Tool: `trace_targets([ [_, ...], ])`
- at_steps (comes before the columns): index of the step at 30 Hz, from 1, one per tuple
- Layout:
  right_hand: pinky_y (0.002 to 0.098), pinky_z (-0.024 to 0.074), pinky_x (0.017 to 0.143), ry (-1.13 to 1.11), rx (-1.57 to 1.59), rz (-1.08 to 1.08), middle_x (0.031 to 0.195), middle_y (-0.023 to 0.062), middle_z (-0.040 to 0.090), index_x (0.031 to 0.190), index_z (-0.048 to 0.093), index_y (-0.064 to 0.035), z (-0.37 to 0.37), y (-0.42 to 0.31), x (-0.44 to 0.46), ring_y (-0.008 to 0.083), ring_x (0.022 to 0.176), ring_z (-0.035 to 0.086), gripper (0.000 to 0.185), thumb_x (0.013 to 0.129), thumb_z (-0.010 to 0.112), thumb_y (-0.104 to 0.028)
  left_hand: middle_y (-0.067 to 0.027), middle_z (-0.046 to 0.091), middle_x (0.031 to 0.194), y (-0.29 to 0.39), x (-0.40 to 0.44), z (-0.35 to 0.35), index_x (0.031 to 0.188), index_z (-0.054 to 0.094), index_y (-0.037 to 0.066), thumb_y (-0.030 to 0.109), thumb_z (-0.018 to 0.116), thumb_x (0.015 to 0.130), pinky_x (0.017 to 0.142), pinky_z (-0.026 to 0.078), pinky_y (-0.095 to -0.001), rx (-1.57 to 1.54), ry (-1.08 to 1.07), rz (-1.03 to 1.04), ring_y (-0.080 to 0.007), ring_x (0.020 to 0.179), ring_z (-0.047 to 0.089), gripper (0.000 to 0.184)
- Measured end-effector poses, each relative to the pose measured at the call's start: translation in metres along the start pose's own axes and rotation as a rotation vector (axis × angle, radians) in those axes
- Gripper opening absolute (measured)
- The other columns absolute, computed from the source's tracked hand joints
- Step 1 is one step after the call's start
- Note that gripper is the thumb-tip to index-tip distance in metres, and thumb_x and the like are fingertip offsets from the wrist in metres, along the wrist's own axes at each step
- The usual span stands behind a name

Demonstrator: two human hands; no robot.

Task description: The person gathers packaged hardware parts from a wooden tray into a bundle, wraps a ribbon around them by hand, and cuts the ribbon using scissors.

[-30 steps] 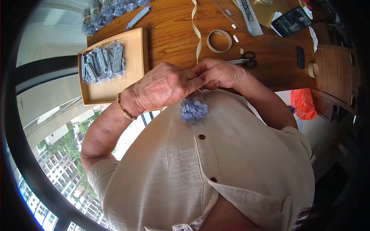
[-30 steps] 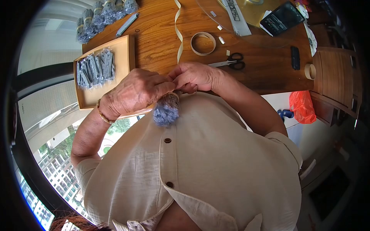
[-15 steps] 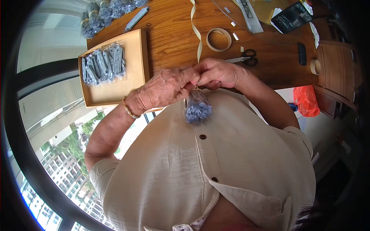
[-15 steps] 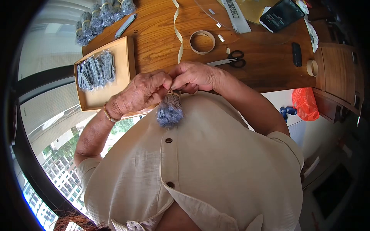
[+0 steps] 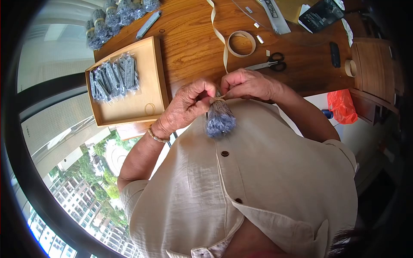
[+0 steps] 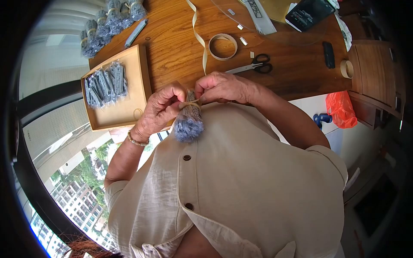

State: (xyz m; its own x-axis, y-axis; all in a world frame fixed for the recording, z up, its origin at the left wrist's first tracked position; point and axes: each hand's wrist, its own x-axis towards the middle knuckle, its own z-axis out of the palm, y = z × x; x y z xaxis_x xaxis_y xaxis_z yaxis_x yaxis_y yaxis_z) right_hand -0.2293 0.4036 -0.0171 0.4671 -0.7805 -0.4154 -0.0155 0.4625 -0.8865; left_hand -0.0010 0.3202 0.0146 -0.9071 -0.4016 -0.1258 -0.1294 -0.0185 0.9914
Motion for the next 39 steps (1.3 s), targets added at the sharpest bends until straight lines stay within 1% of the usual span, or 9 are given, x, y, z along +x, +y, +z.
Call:
trace_targets([
  [2,0.022,0.0301,0.046,-0.026,0.012,0.017,0.064,-0.0055,0.052,0.086,0.065,-0.0059,0.0,-0.002,-0.001,0.0023,0.052,0.041,0.015,0.083,0.065,-0.021,-0.0018,0.052,0.089,-0.013,0.002,0.003,0.091,0.053,0.004,-0.002,0.056,0.084,0.076,0.043,-0.025,-0.083,0.043,0.083,-0.0102,0.083,0.049,0.01],
  [5,0.0215,0.0297,0.046,-0.049,0.099,0.055,0.063,-0.0061,0.049,0.087,0.064,-0.0063,0.002,0.005,-0.001,0.0022,0.052,0.04,0.016,0.083,0.066,-0.022,-0.0032,0.057,0.095,-0.009,-0.002,0.008,0.093,0.055,0.004,-0.005,0.057,0.085,0.083,0.046,-0.0265,-0.333,0.068,-0.074,-0.0112,0.09,0.053,0.012],
  [8,0.0212,0.0292,0.046,-0.089,0.101,0.1,0.062,-0.0067,0.048,0.088,0.065,-0.0065,0.0,0.007,0.002,0.0021,0.052,0.039,0.016,0.083,0.065,-0.022,-0.0028,0.059,0.099,-0.011,-0.001,0.0,0.097,0.057,0.004,-0.009,0.058,0.085,0.082,0.049,-0.0263,-0.346,-0.013,-0.082,-0.0102,0.09,0.056,0.018],
  [11,0.0214,0.0294,0.046,-0.088,0.099,0.109,0.062,-0.0068,0.047,0.089,0.064,-0.0065,0.002,0.0,0.001,0.0023,0.052,0.039,0.017,0.082,0.065,-0.022,-0.0029,0.06,0.097,0.013,0.0,-0.005,0.098,0.059,0.003,-0.011,0.061,0.084,0.072,0.051,-0.0256,-0.088,-0.006,-0.333,-0.0098,0.081,0.058,0.019],
  [14,0.0203,0.0279,0.045,-0.088,0.103,0.1,0.062,-0.0075,0.047,0.084,0.06,-0.0068,0.003,0.0,0.001,0.001,0.049,0.037,0.011,0.085,0.063,-0.017,-0.0045,0.062,0.089,0.016,0.008,-0.012,0.096,0.061,0.002,-0.009,0.064,0.082,0.062,0.051,-0.0274,0.318,-0.113,0.125,-0.0121,0.073,0.061,0.018],
  [26,0.0226,0.0327,0.046,-0.06,-0.001,0.048,0.062,-0.0049,0.049,0.087,0.063,-0.0054,0.002,0.004,0.0,0.004,0.052,0.042,0.016,0.083,0.064,-0.021,-0.0113,0.064,0.085,0.038,0.019,-0.005,0.096,0.06,0.005,0.0,0.066,0.084,0.064,0.053,-0.0407,0.654,-0.116,0.138,-0.0334,0.073,0.065,0.014],
  [29,0.0216,0.0321,0.046,-0.069,0.063,0.046,0.064,-0.0057,0.05,0.088,0.064,-0.0051,0.002,-0.001,-0.003,0.0029,0.053,0.042,0.017,0.084,0.066,-0.021,-0.0062,0.059,0.088,0.026,0.016,-0.006,0.097,0.058,0.004,-0.003,0.063,0.087,0.057,0.049,-0.029,0.462,-0.097,0.11,-0.017,0.072,0.06,0.012],
  [32,0.0203,0.0297,0.045,-0.089,0.184,0.06,0.065,-0.0068,0.05,0.088,0.064,-0.0057,0.002,0.004,-0.002,0.0013,0.053,0.04,0.016,0.085,0.068,-0.021,-0.0027,0.057,0.091,0.022,0.01,-0.006,0.095,0.058,0.005,0.004,0.062,0.092,0.055,0.047,-0.0227,0.203,-0.092,-0.056,-0.0105,0.073,0.055,0.005],
  [39,0.019,0.0265,0.046,-0.108,0.309,0.097,0.065,-0.0076,0.049,0.086,0.063,-0.0072,-0.001,0.006,-0.003,0.0002,0.053,0.038,0.014,0.085,0.068,-0.02,-0.0035,0.059,0.095,0.006,0.001,0.003,0.094,0.059,0.004,0.007,0.061,0.093,0.051,0.043,-0.0183,-0.146,0.02,-0.077,-0.0042,0.063,0.05,0.004],
])
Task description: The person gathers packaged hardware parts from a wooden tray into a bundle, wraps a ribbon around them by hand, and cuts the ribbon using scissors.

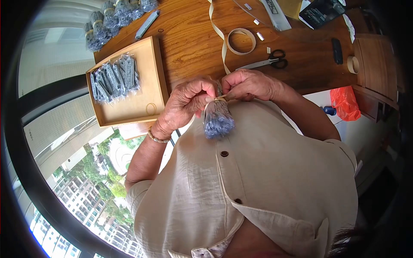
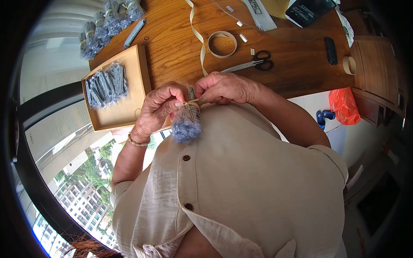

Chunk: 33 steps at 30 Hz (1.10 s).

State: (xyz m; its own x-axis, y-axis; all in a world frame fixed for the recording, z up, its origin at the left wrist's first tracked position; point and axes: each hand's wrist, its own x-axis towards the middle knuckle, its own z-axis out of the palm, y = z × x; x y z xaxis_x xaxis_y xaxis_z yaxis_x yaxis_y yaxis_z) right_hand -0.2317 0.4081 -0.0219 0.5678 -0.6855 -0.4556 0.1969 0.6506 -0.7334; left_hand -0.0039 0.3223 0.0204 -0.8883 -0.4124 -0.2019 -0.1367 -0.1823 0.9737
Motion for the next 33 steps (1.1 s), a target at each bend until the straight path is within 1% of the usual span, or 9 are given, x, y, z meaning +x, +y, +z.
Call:
trace_targets([
  [2,0.0191,0.0283,0.047,0.008,-0.012,-0.015,0.067,-0.0071,0.05,0.083,0.062,-0.0065,-0.002,0.003,0.0,0.0005,0.055,0.04,0.015,0.086,0.067,-0.02,-0.0042,0.059,0.095,-0.006,-0.004,0.006,0.094,0.059,0.003,0.006,0.062,0.093,0.05,0.041,-0.0175,-0.015,0.066,0.036,-0.0031,0.06,0.048,0.003],
  [5,0.0222,0.0338,0.05,0.121,-0.357,-0.127,0.068,-0.0038,0.052,0.084,0.061,-0.0041,0.004,-0.006,-0.004,0.0049,0.057,0.045,0.017,0.086,0.067,-0.019,-0.0042,0.06,0.094,-0.01,-0.008,0.012,0.094,0.06,0.003,0.003,0.062,0.092,0.052,0.04,-0.017,0.004,0.168,0.057,-0.0036,0.061,0.047,0.003],
  [8,0.0266,0.041,0.053,0.175,-0.67,-0.389,0.066,0.0019,0.058,0.089,0.063,-0.0017,0.001,-0.01,-0.004,0.0095,0.058,0.052,0.019,0.085,0.068,-0.02,-0.0007,0.06,0.093,-0.011,-0.012,0.013,0.098,0.063,0.004,0.002,0.062,0.093,0.048,0.043,-0.0176,-0.077,0.194,0.136,-0.0033,0.066,0.051,0.005],
  [11,0.0288,0.0439,0.059,0.288,-0.704,-0.41,0.074,0.004,0.056,0.089,0.062,-0.0001,0.017,-0.039,-0.018,0.0134,0.065,0.054,0.018,0.086,0.07,-0.015,-0.0014,0.061,0.093,-0.01,-0.012,0.017,0.1,0.062,0.002,0.001,0.061,0.093,0.053,0.044,-0.0184,-0.148,0.22,0.187,-0.0039,0.068,0.052,0.007],
  [15,0.0304,0.0461,0.062,0.228,-0.738,-0.451,0.079,0.006,0.061,0.09,0.065,-0.0011,0.025,-0.049,-0.024,0.0168,0.069,0.06,0.012,0.084,0.07,-0.011,-0.0008,0.062,0.091,-0.01,-0.011,0.036,0.101,0.062,0.0,-0.002,0.062,0.092,0.065,0.046,-0.0195,-0.259,0.318,0.136,-0.0047,0.072,0.053,0.009],
  [19,0.0294,0.0493,0.064,0.204,-0.74,-0.481,0.081,0.0103,0.069,0.091,0.068,-0.0004,0.022,-0.041,-0.022,0.0182,0.072,0.065,0.011,0.083,0.07,-0.008,-0.0005,0.063,0.093,-0.016,-0.016,0.04,0.102,0.063,0.0,-0.005,0.062,0.09,0.07,0.048,-0.019,-0.119,0.369,0.163,-0.0055,0.078,0.056,0.013],
  [22,0.029,0.0492,0.065,0.127,-0.716,-0.494,0.082,0.0096,0.07,0.092,0.068,-0.0005,0.014,-0.036,-0.017,0.0171,0.072,0.065,0.012,0.084,0.07,-0.009,-0.0042,0.063,0.098,-0.004,-0.018,0.036,0.1,0.062,-0.001,-0.002,0.065,0.089,0.074,0.049,-0.0209,-0.005,0.388,-0.024,-0.0074,0.083,0.058,0.011],
  [26,0.0295,0.0486,0.065,0.1,-0.672,-0.475,0.082,0.0082,0.069,0.091,0.068,-0.0006,0.012,-0.034,-0.017,0.0163,0.073,0.065,0.012,0.084,0.07,-0.011,-0.0022,0.06,0.093,-0.008,-0.016,0.03,0.096,0.064,0.0,-0.001,0.067,0.088,0.059,0.045,-0.0189,-0.041,0.293,0.005,-0.0054,0.072,0.055,0.009],
  [33,0.0301,0.0477,0.065,0.083,-0.687,-0.471,0.08,0.0075,0.067,0.089,0.068,-0.0006,0.01,-0.034,-0.015,0.0177,0.073,0.063,0.012,0.085,0.071,-0.011,-0.0024,0.059,0.092,-0.002,-0.012,0.027,0.096,0.066,0.0,0.002,0.069,0.087,0.056,0.044,-0.0192,-0.195,0.25,-0.112,-0.0058,0.069,0.053,0.009],
])
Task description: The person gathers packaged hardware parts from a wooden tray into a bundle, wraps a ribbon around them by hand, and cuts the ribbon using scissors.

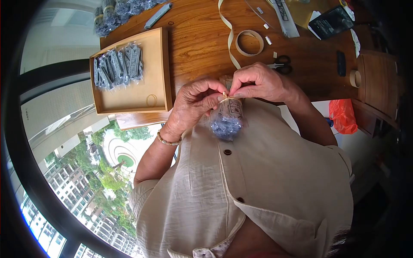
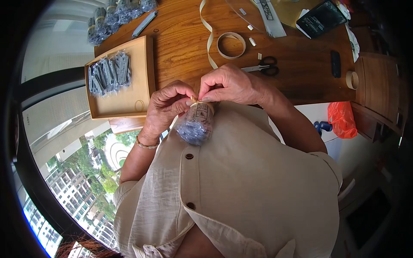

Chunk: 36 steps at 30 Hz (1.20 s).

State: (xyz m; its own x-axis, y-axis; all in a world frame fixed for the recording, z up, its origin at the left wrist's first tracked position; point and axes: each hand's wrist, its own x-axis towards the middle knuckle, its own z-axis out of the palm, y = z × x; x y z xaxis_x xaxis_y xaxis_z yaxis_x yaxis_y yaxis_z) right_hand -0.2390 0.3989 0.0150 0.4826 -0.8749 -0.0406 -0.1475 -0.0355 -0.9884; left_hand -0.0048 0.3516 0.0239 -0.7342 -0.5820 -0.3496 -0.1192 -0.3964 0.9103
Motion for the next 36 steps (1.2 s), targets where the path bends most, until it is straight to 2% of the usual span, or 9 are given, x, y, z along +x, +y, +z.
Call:
trace_targets([
  [11,0.0305,0.0482,0.066,-0.015,0.008,0.036,0.08,0.0075,0.067,0.09,0.068,-0.0003,0.0,0.001,-0.001,0.0178,0.074,0.064,0.013,0.085,0.071,-0.012,-0.0035,0.06,0.09,0.001,0.004,-0.005,0.096,0.066,-0.001,0.002,0.068,0.088,0.062,0.046,-0.021,0.095,-0.082,0.103,-0.0082,0.072,0.055,0.009],
  [14,0.0306,0.0485,0.067,-0.027,0.024,0.038,0.081,0.0076,0.068,0.091,0.069,-0.0003,0.0,0.004,-0.001,0.0179,0.074,0.064,0.013,0.085,0.071,-0.012,-0.004,0.06,0.088,0.006,0.005,-0.006,0.094,0.065,0.0,-0.003,0.066,0.084,0.062,0.047,-0.0226,0.442,-0.065,0.276,-0.0092,0.073,0.056,0.01],
  [17,0.0304,0.0489,0.068,-0.043,0.041,0.04,0.082,0.0077,0.068,0.091,0.069,-0.0001,-0.001,0.004,0.001,0.0179,0.076,0.065,0.014,0.085,0.071,-0.012,-0.0056,0.061,0.087,0.021,0.0,0.0,0.091,0.064,0.001,-0.008,0.065,0.08,0.061,0.048,-0.0254,0.636,-0.026,0.278,-0.0126,0.073,0.06,0.014],
  [23,0.0298,0.0492,0.068,-0.072,0.042,0.07,0.081,0.0079,0.069,0.089,0.069,0.0002,-0.001,0.002,0.003,0.0174,0.075,0.065,0.014,0.085,0.071,-0.013,-0.008,0.062,0.087,0.033,-0.003,0.005,0.089,0.063,0.003,-0.012,0.064,0.075,0.059,0.051,-0.0297,0.918,-0.016,0.483,-0.0182,0.073,0.064,0.02],
  [26,0.0295,0.0489,0.066,-0.069,0.051,0.066,0.079,0.0082,0.069,0.089,0.069,0.0001,-0.001,0.002,0.003,0.0168,0.074,0.065,0.015,0.084,0.072,-0.014,-0.008,0.061,0.086,0.033,-0.003,0.006,0.09,0.063,0.003,-0.012,0.063,0.074,0.059,0.052,-0.0304,0.87,-0.009,0.46,-0.0201,0.072,0.064,0.022],
  [29,0.0289,0.0481,0.065,-0.056,0.072,0.066,0.078,0.0084,0.069,0.089,0.069,0.0001,-0.002,0.002,0.002,0.0153,0.072,0.064,0.016,0.084,0.072,-0.015,-0.0086,0.06,0.084,0.027,0.003,0.0,0.09,0.063,0.005,-0.014,0.061,0.072,0.059,0.052,-0.0303,0.769,-0.051,0.36,-0.0229,0.071,0.063,0.025],
  [32,0.0287,0.0471,0.063,-0.062,0.072,0.085,0.077,0.0081,0.068,0.089,0.069,0.0003,-0.001,0.003,0.003,0.0138,0.07,0.062,0.017,0.085,0.073,-0.016,-0.0068,0.06,0.081,0.038,0.009,-0.006,0.088,0.062,0.006,-0.013,0.062,0.069,0.057,0.051,-0.0321,0.857,-0.182,0.314,-0.0247,0.069,0.063,0.027],
  [35,0.0292,0.0463,0.062,-0.052,0.048,0.079,0.075,0.0078,0.067,0.088,0.069,0.0003,0.0,0.006,0.006,0.0134,0.068,0.06,0.018,0.085,0.073,-0.016,-0.0046,0.06,0.08,0.053,0.016,-0.007,0.089,0.062,0.008,-0.008,0.065,0.066,0.056,0.05,-0.035,1.07,-0.295,0.491,-0.0249,0.069,0.063,0.028],
  [36,0.0294,0.0461,0.062,-0.05,0.042,0.078,0.075,0.008,0.066,0.088,0.069,0.0004,0.0,0.005,0.006,0.0136,0.067,0.06,0.018,0.084,0.073,-0.017,-0.0043,0.061,0.08,0.059,0.018,-0.007,0.089,0.062,0.008,-0.006,0.066,0.066,0.057,0.049,-0.0359,1.092,-0.33,0.48,-0.0253,0.069,0.063,0.028],
])
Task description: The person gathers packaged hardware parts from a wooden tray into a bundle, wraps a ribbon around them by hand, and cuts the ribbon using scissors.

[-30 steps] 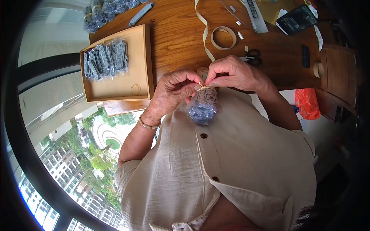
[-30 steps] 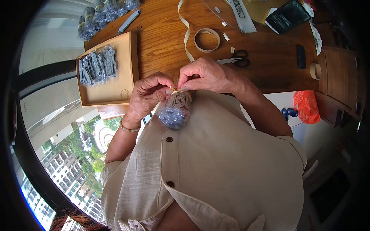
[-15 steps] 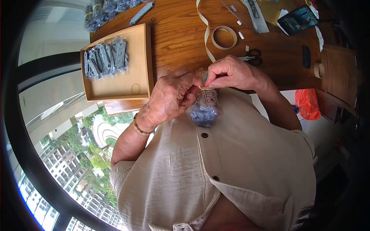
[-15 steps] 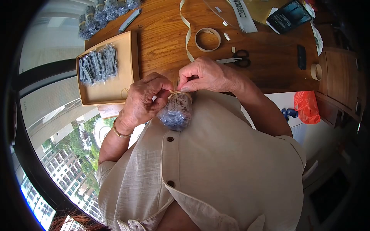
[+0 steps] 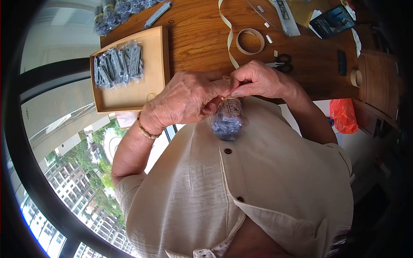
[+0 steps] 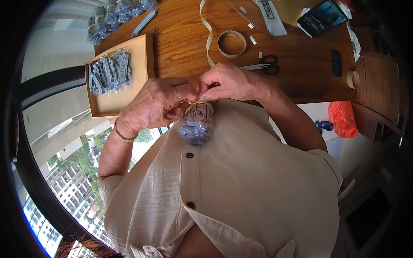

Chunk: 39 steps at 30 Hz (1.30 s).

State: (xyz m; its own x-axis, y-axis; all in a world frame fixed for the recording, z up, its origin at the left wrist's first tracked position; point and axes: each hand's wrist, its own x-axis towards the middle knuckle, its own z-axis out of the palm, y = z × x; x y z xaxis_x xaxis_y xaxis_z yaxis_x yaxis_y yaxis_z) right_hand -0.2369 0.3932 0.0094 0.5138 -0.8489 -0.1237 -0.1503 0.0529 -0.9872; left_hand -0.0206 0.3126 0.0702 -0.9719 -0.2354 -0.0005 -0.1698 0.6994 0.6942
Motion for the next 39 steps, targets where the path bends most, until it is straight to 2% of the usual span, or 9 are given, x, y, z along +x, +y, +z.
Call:
trace_targets([
  [8,0.0306,0.0473,0.063,0.02,-0.037,0.035,0.073,0.0109,0.065,0.088,0.068,0.0023,-0.003,-0.003,-0.001,0.0151,0.066,0.06,0.021,0.082,0.073,-0.017,-0.0047,0.063,0.082,0.004,0.02,-0.017,0.088,0.062,0.008,-0.001,0.069,0.066,0.06,0.05,-0.0385,0.104,-0.185,0.053,-0.0271,0.071,0.064,0.025],
  [17,0.0317,0.0483,0.065,0.037,-0.068,0.053,0.075,0.0117,0.067,0.089,0.068,0.0029,-0.003,0.001,0.001,0.0169,0.069,0.062,0.023,0.081,0.072,-0.018,-0.0066,0.062,0.082,0.011,0.028,-0.019,0.086,0.061,0.006,-0.001,0.068,0.067,0.063,0.05,-0.0388,0.165,-0.24,0.07,-0.0272,0.074,0.064,0.021],
  [20,0.031,0.0483,0.065,0.008,-0.061,0.068,0.075,0.0108,0.067,0.089,0.068,0.0024,-0.007,-0.004,0.0,0.0156,0.069,0.062,0.022,0.081,0.072,-0.018,-0.0078,0.061,0.084,0.004,0.026,-0.014,0.086,0.06,0.005,-0.002,0.067,0.07,0.063,0.05,-0.038,0.077,-0.193,0.07,-0.0283,0.076,0.064,0.019],
  [23,0.0299,0.0475,0.062,0.004,-0.002,0.038,0.074,0.0095,0.067,0.088,0.069,0.0021,-0.006,0.001,-0.002,0.0139,0.067,0.061,0.02,0.082,0.073,-0.017,-0.0076,0.06,0.084,-0.009,0.023,-0.005,0.088,0.059,0.005,-0.003,0.066,0.073,0.064,0.05,-0.0355,-0.171,-0.125,0.069,-0.0283,0.076,0.063,0.018],
  [26,0.0284,0.0462,0.06,0.008,0.035,0.023,0.072,0.0084,0.066,0.086,0.069,0.0024,-0.006,0.003,-0.004,0.0125,0.064,0.059,0.02,0.083,0.075,-0.016,-0.0064,0.057,0.082,-0.021,0.017,0.002,0.088,0.057,0.005,-0.002,0.064,0.077,0.063,0.048,-0.0311,-0.309,-0.12,0.05,-0.0236,0.072,0.06,0.015],
  [29,0.0273,0.0465,0.06,0.006,0.062,0.011,0.073,0.0074,0.067,0.086,0.07,0.0014,-0.005,0.005,-0.003,0.0114,0.065,0.061,0.018,0.083,0.075,-0.016,-0.004,0.056,0.086,-0.021,0.012,0.001,0.09,0.056,0.004,0.001,0.063,0.08,0.068,0.046,-0.0268,-0.494,-0.2,-0.108,-0.0156,0.076,0.057,0.013],
  [32,0.0264,0.0463,0.06,0.008,0.089,0.007,0.073,0.0066,0.068,0.087,0.07,0.0007,-0.005,0.004,-0.003,0.0106,0.065,0.061,0.017,0.084,0.074,-0.016,-0.0025,0.056,0.092,-0.027,-0.001,0.013,0.091,0.056,0.003,0.004,0.061,0.084,0.073,0.044,-0.0254,-0.809,-0.146,-0.268,-0.0113,0.085,0.053,0.008],
  [35,0.0258,0.0454,0.059,0.01,0.07,0.01,0.073,0.0054,0.068,0.087,0.071,0.0003,-0.004,0.004,-0.005,0.0092,0.065,0.06,0.016,0.084,0.073,-0.015,-0.0017,0.055,0.095,-0.033,-0.009,0.026,0.093,0.057,0.002,0.004,0.064,0.087,0.08,0.045,-0.0266,-0.905,-0.079,-0.263,-0.0111,0.091,0.052,0.01],
  [39,0.0247,0.0438,0.057,0.003,0.095,0.024,0.072,0.0038,0.068,0.088,0.071,-0.0004,-0.005,0.0,-0.006,0.0072,0.063,0.058,0.014,0.084,0.073,-0.014,-0.0033,0.058,0.097,-0.027,-0.015,0.036,0.099,0.06,0.002,0.004,0.069,0.086,0.084,0.046,-0.0281,-0.965,0.103,-0.227,-0.013,0.093,0.055,0.016],
])
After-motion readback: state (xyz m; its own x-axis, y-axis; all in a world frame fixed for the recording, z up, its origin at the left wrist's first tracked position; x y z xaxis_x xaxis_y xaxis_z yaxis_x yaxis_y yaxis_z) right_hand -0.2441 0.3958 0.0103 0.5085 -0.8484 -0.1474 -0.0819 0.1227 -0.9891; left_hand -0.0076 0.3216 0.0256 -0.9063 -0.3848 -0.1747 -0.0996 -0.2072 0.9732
